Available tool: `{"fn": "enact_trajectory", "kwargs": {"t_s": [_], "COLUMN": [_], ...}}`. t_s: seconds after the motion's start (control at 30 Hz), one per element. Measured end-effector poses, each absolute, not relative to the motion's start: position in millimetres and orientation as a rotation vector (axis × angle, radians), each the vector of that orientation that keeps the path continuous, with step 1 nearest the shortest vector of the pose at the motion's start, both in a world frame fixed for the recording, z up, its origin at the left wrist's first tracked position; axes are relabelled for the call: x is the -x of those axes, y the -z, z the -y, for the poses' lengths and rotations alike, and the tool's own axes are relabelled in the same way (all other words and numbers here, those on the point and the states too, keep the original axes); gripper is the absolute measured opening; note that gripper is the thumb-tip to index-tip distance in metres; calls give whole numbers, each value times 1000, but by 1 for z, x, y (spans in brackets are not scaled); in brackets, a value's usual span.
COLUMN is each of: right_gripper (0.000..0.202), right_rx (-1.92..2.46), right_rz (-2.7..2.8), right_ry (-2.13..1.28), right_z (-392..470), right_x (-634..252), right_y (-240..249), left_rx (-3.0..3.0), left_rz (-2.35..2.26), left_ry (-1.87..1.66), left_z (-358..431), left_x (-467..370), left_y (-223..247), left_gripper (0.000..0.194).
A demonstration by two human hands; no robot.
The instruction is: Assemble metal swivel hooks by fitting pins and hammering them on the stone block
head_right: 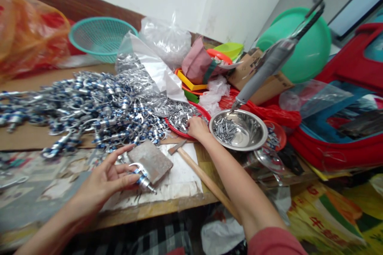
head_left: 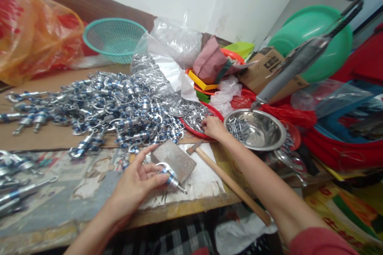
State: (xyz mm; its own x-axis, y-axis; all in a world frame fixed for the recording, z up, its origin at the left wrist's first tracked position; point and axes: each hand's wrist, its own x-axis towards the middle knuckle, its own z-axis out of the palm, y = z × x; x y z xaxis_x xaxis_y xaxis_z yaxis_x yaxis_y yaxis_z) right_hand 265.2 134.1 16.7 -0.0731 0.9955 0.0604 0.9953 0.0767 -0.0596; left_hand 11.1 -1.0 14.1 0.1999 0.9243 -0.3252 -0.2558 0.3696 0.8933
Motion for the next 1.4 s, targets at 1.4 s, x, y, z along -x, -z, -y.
{"fn": "enact_trajectory", "kwargs": {"t_s": [1.4], "right_gripper": [30], "right_rx": [614], "right_rz": [2461], "right_ry": [-33], "right_z": [-8], "right_x": [-199], "right_y": [-18], "left_rx": [-763], "left_rz": [-981], "left_ry": [-956], "left_z": [0], "left_x": [-9], "left_y": [-10], "left_gripper": [83]}}
